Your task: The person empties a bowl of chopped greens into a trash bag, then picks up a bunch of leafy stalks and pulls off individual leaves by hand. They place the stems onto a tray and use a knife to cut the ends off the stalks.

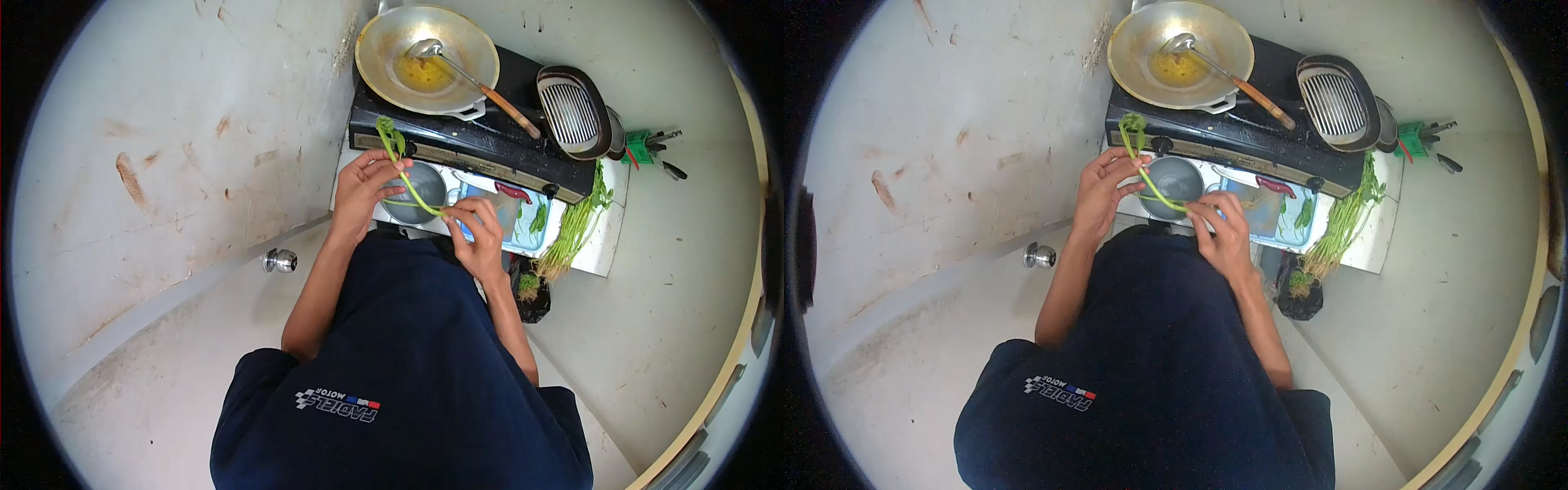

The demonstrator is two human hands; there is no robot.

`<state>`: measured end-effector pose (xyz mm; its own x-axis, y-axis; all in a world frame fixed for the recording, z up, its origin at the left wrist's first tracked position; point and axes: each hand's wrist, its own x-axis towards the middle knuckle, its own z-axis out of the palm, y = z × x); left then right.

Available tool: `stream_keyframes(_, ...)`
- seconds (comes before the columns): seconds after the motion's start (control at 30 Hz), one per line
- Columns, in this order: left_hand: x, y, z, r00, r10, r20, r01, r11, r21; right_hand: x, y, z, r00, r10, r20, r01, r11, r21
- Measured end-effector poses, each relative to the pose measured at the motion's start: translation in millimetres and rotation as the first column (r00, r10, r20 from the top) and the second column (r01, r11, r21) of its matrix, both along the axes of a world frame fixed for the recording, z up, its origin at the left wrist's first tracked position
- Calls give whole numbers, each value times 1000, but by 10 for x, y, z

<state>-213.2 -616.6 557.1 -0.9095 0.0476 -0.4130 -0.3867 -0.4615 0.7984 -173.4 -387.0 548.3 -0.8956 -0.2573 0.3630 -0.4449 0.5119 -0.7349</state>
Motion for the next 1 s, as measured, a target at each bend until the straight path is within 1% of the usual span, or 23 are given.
stream_keyframes(0.07,45,43,106,998,1,-59,-2,1000,-17,31,40,-52,997,41,66,-39,999,-27)
stream_keyframes(0.17,80,113,251,983,-58,-177,49,997,-53,-5,69,93,990,73,121,-62,993,-97)
stream_keyframes(0.2,85,142,315,967,-116,-226,90,989,-120,-23,82,168,983,60,175,-31,986,-164)
stream_keyframes(0.27,95,233,434,947,-172,-271,147,983,-111,-54,110,338,957,43,287,43,957,-287)
stream_keyframes(0.4,114,509,675,918,-247,-311,217,968,-129,-195,207,571,929,191,316,5,849,-529)
stream_keyframes(0.5,137,820,781,894,-233,-383,199,972,-126,-209,311,707,931,186,313,25,824,-566)
stream_keyframes(0.6,128,1103,823,887,-216,-408,197,976,-88,-183,448,751,920,132,368,143,762,-632)
stream_keyframes(0.7,123,1364,881,878,-209,-431,198,978,-70,-168,601,709,959,58,277,166,677,-717)
stream_keyframes(0.8,115,1619,817,882,-203,-426,194,979,-66,-87,800,690,962,-6,275,223,600,-768)
stream_keyframes(0.9,96,1896,685,883,-206,-421,194,978,-72,4,1028,652,955,-86,284,281,571,-772)
stream_keyframes(1.0,108,2189,637,895,-225,-384,221,974,-55,127,1314,515,945,-139,295,316,618,-720)
